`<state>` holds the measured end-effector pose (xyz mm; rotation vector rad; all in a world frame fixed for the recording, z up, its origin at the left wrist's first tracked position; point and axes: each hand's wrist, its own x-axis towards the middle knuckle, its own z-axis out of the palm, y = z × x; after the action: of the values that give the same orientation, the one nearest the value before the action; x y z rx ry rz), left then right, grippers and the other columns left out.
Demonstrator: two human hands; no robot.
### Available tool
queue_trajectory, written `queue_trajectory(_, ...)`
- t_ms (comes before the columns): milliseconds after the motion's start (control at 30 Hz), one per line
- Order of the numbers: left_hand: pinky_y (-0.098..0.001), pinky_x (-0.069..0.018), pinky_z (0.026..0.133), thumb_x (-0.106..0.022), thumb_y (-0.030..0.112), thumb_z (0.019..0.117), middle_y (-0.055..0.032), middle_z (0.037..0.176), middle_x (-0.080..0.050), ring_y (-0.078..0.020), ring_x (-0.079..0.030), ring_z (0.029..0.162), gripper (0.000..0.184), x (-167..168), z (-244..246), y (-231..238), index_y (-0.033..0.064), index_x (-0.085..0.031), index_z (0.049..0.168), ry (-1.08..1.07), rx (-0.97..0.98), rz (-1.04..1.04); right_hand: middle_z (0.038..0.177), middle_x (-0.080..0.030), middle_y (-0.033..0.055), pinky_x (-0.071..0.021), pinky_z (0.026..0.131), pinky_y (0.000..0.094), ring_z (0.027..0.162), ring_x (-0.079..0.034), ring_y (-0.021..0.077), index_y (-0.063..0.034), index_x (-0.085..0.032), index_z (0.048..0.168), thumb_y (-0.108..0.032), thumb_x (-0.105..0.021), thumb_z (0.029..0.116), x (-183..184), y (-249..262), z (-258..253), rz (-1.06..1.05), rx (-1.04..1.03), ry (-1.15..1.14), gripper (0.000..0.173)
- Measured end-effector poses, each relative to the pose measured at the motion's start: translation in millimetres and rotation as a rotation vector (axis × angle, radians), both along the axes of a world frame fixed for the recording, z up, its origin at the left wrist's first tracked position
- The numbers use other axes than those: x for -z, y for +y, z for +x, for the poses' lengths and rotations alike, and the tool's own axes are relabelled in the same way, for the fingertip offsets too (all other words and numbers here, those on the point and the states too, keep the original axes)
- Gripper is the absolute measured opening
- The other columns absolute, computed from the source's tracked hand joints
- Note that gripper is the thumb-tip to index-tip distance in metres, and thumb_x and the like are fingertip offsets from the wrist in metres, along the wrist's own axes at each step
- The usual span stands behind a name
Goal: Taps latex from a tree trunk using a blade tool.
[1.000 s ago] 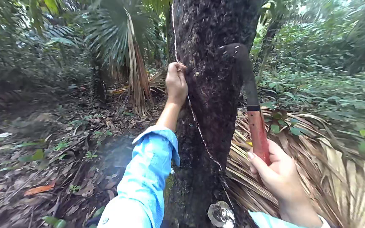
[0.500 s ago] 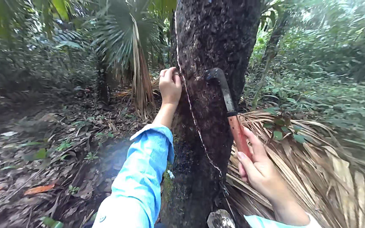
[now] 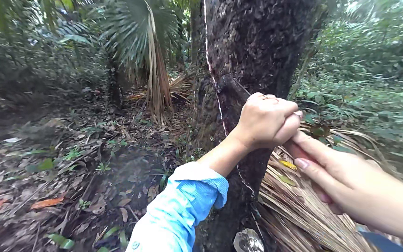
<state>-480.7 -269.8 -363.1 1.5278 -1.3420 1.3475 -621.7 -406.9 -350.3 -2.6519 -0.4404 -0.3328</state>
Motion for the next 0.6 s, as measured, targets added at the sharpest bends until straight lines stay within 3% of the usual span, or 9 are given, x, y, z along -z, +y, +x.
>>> queue_trajectory(33, -0.0405, -0.0413, 0.061, -0.045, 0.015, 0.0857, -0.0057, 0.052, -0.053, -0.0200, -0.054, 0.053, 0.032, -3.9, 1.1, -1.2, 0.0063, -0.055, 0.057, -0.004, 0.022, -0.026, 0.073, -0.057, 0.0004, -0.0509, 0.041, 0.0313, 0.046, -0.056, 0.0087, -0.0115, -0.050, 0.138, -0.033, -0.036, 0.1034, -9.8, 0.4, -1.1, -0.006, 0.007, 0.057, 0.043)
queue_trajectory(100, -0.0397, -0.0397, 0.060, -0.044, 0.015, 0.0860, -0.0061, 0.051, -0.052, -0.0199, -0.052, 0.051, 0.033, -7.8, 5.7, -2.9, 0.0065, -0.052, 0.055, -0.019, 0.082, -0.061, 0.073, -0.055, -0.0005, -0.0496, 0.040, 0.0287, 0.045, -0.054, 0.0065, -0.0112, -0.048, 0.143, -0.032, -0.037, 0.1046, -18.7, 2.2, -1.7, 0.002, 0.009, 0.108, 0.045)
queue_trajectory(200, -0.0395, -0.0400, 0.061, -0.042, 0.018, 0.0853, -0.0062, 0.050, -0.052, -0.0191, -0.051, 0.050, 0.035, -3.3, 15.2, -2.1, 0.0057, -0.053, 0.054, -0.075, 0.118, -0.083, 0.074, -0.060, 0.0062, -0.0516, 0.043, 0.0385, 0.049, -0.060, 0.0164, -0.0098, -0.043, 0.148, -0.027, -0.037, 0.1034, -11.3, 15.8, -1.8, -0.097, 0.037, -0.001, 0.049)
queue_trajectory(233, -0.0394, -0.0413, 0.063, -0.041, 0.020, 0.0871, -0.0063, 0.050, -0.052, -0.0190, -0.051, 0.051, 0.038, 0.4, 20.4, -0.8, 0.0058, -0.054, 0.055, -0.099, 0.127, -0.090, 0.078, -0.062, 0.0104, -0.0526, 0.048, 0.0431, 0.054, -0.062, 0.0220, -0.0074, -0.044, 0.148, -0.025, -0.036, 0.1031, -3.2, 21.7, 0.9, -0.131, 0.050, -0.079, 0.049)
queue_trajectory(300, -0.0406, -0.0448, 0.071, -0.037, 0.025, 0.0926, -0.0071, 0.052, -0.054, -0.0201, -0.054, 0.055, 0.045, 7.9, 34.1, 5.1, 0.0060, -0.056, 0.057, -0.132, 0.129, -0.078, 0.096, -0.067, 0.0259, -0.0546, 0.068, 0.0576, 0.079, -0.069, 0.0423, -0.0007, -0.040, 0.153, -0.016, -0.038, 0.1058, 10.8, 35.9, 10.7, -0.159, 0.081, -0.134, 0.049)
queue_trajectory(333, -0.0409, -0.0448, 0.073, -0.038, 0.025, 0.0928, -0.0066, 0.052, -0.053, -0.0201, -0.054, 0.055, 0.044, 10.3, 39.8, 8.2, 0.0068, -0.055, 0.057, -0.154, 0.126, -0.067, 0.102, -0.067, 0.0289, -0.0547, 0.074, 0.0603, 0.087, -0.069, 0.0469, -0.0003, -0.037, 0.155, -0.014, -0.039, 0.1061, 18.2, 40.2, 16.9, -0.168, 0.104, -0.155, 0.051)
queue_trajectory(467, -0.0405, -0.0432, 0.075, -0.042, 0.023, 0.0888, -0.0059, 0.050, -0.050, -0.0204, -0.051, 0.052, 0.040, 16.1, 41.7, 4.6, 0.0073, -0.055, 0.055, -0.186, 0.060, -0.094, 0.101, -0.068, 0.0284, -0.0563, 0.071, 0.0593, 0.084, -0.070, 0.0470, -0.0008, -0.040, 0.155, -0.012, -0.043, 0.1038, 35.4, 30.0, 27.6, -0.200, 0.096, -0.268, 0.053)
queue_trajectory(533, -0.0396, -0.0437, 0.072, -0.041, 0.022, 0.0889, -0.0060, 0.050, -0.051, -0.0197, -0.051, 0.052, 0.040, 10.0, 30.6, 1.3, 0.0070, -0.055, 0.055, -0.147, 0.071, -0.131, 0.097, -0.068, 0.0253, -0.0556, 0.071, 0.0593, 0.084, -0.070, 0.0447, -0.0028, -0.040, 0.155, -0.014, -0.043, 0.1036, 15.5, 25.7, 15.0, -0.222, 0.068, -0.200, 0.052)
queue_trajectory(600, -0.0395, -0.0439, 0.067, -0.040, 0.021, 0.0885, -0.0061, 0.051, -0.053, -0.0189, -0.052, 0.052, 0.039, 1.9, 16.1, -1.1, 0.0068, -0.055, 0.055, -0.080, 0.091, -0.156, 0.086, -0.066, 0.0193, -0.0540, 0.060, 0.0563, 0.070, -0.068, 0.0375, -0.0047, -0.041, 0.152, -0.017, -0.042, 0.1038, -8.1, 19.5, 0.9, -0.238, 0.018, -0.104, 0.049)
